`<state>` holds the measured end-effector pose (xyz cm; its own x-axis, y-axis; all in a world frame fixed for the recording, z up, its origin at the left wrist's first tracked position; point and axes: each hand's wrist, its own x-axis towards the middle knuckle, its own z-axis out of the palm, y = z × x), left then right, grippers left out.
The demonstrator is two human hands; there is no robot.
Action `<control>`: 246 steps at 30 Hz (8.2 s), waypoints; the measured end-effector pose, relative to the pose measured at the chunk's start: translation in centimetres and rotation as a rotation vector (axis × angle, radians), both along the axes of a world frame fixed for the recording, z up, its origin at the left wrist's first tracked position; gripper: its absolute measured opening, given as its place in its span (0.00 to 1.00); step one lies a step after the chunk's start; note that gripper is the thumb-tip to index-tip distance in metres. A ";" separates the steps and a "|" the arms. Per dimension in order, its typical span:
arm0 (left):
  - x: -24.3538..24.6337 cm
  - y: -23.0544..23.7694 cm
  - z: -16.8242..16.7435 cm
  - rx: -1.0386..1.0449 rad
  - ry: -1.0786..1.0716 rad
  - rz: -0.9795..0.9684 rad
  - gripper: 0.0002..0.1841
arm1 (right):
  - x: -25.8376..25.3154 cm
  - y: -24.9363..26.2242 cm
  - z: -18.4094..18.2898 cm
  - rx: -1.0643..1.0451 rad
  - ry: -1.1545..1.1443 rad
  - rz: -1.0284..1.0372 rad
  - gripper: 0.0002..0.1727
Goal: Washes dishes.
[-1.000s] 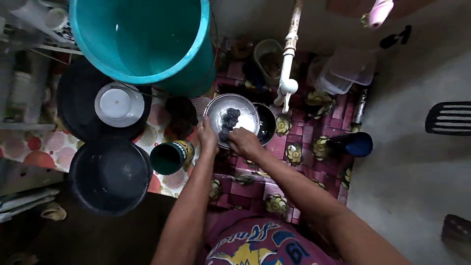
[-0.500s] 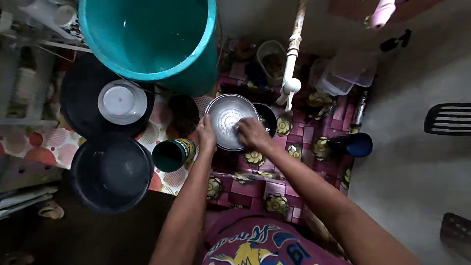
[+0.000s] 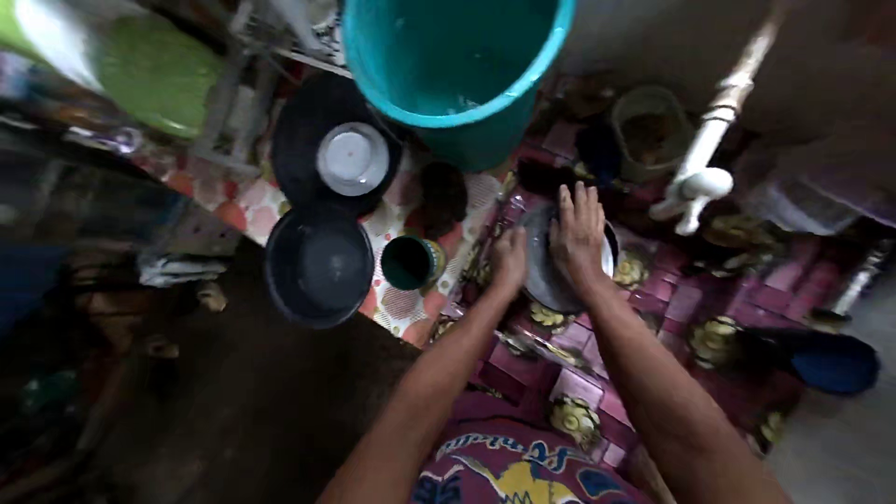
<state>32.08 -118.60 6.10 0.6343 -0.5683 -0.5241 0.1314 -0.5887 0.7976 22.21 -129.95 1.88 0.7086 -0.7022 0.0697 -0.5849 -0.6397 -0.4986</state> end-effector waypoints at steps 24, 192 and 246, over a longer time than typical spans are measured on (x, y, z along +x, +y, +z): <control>5.2 5.1 5.9 -0.208 -0.226 -0.516 0.11 | -6.0 -4.7 4.9 0.399 -0.333 0.107 0.30; 3.9 1.4 1.2 -0.301 0.108 0.109 0.27 | -1.4 4.6 -3.2 0.940 -0.486 -0.688 0.26; 3.6 5.6 0.4 -0.424 0.551 0.351 0.31 | -2.5 0.0 -9.9 0.487 0.510 0.044 0.31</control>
<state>35.68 -112.97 6.46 0.5250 -0.6046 -0.5990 0.6967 -0.0991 0.7105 19.67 -129.91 -7.99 0.5973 -0.5394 -0.5935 -0.8008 -0.4417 -0.4045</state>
